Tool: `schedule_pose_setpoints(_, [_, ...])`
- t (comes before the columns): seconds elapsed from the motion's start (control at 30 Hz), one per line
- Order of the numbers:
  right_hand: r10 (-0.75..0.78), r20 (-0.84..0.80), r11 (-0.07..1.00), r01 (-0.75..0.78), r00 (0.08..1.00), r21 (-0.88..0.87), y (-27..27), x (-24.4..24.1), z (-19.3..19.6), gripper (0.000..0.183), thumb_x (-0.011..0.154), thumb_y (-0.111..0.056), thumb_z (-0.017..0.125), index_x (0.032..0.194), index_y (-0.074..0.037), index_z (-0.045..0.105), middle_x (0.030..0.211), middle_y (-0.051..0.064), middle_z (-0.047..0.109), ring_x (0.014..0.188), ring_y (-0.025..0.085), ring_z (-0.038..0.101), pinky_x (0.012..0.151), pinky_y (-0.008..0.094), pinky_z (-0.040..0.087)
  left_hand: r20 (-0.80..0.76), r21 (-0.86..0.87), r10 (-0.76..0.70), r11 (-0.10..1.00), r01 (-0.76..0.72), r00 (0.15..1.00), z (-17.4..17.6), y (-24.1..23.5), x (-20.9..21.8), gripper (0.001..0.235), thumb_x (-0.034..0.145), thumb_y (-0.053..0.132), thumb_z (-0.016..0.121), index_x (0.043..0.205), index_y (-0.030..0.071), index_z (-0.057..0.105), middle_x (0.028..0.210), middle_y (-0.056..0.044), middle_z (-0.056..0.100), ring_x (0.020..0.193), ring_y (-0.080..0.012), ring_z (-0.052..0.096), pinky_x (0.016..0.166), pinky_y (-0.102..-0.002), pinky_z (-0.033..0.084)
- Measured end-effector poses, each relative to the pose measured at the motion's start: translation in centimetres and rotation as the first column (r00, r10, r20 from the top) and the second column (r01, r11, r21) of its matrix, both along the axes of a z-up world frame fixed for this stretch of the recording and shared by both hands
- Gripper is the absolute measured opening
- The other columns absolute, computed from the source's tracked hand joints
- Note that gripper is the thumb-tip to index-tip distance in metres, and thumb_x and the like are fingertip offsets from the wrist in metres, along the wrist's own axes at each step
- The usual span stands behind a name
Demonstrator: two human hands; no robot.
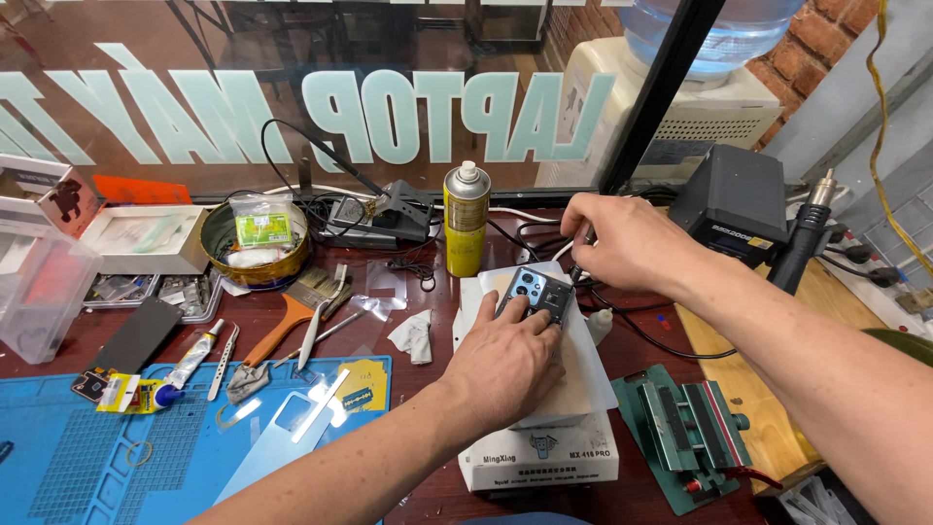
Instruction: The person uses a screwdriver to remove screws from the back of a smartphone. They then use a prying tool to separate the back cover from the phone's body.
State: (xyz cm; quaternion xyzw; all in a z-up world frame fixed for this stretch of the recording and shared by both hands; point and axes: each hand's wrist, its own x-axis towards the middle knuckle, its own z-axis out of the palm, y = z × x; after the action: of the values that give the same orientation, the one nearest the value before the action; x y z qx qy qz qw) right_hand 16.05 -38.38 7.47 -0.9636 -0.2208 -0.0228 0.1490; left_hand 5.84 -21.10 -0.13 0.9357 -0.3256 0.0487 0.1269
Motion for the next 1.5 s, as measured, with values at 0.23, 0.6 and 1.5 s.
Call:
schedule_pose_setpoints(0.23, [-0.079,-0.019,0.997,0.078,0.997,-0.012,0.9,-0.8,-0.3,0.030,0.082,-0.021,0.078,0.107,-0.008,0.068,0.090,0.014,0.076,0.091,0.033,0.073,0.081,0.046,0.057,-0.022,-0.029,0.021,0.999,-0.022,1.000,-0.4,0.0,-0.1,0.043,0.089,0.032,0.067,0.120,0.001,0.068,0.125,-0.014,0.065,0.126,-0.0342,0.051,0.113,-0.064,0.028])
schedule_pose_setpoints(0.6, [0.104,-0.373,0.799,0.146,0.922,0.583,6.4,-5.3,0.0,0.020,0.087,-0.012,0.074,0.102,0.000,0.069,0.088,0.007,0.074,0.074,0.015,0.077,0.063,0.031,0.064,-0.236,-0.719,0.404,0.540,-0.439,0.884,-3.0,6.4,-4.8,0.019,0.089,0.020,0.072,0.101,0.005,0.074,0.098,-0.011,0.075,0.092,-0.0235,0.072,0.083,-0.037,0.057])
schedule_pose_setpoints(1.5, [-0.035,-0.667,0.689,0.502,0.744,0.524,16.2,-13.5,-3.3,0.024,0.090,-0.010,0.069,0.111,0.003,0.067,0.098,0.012,0.070,0.079,0.022,0.075,0.071,0.035,0.065,-0.502,-0.099,0.831,0.219,-0.971,0.239,-16.3,34.2,-11.4,0.024,0.090,0.027,0.071,0.109,0.017,0.081,0.103,-0.013,0.078,0.099,-0.0338,0.073,0.090,-0.047,0.057])
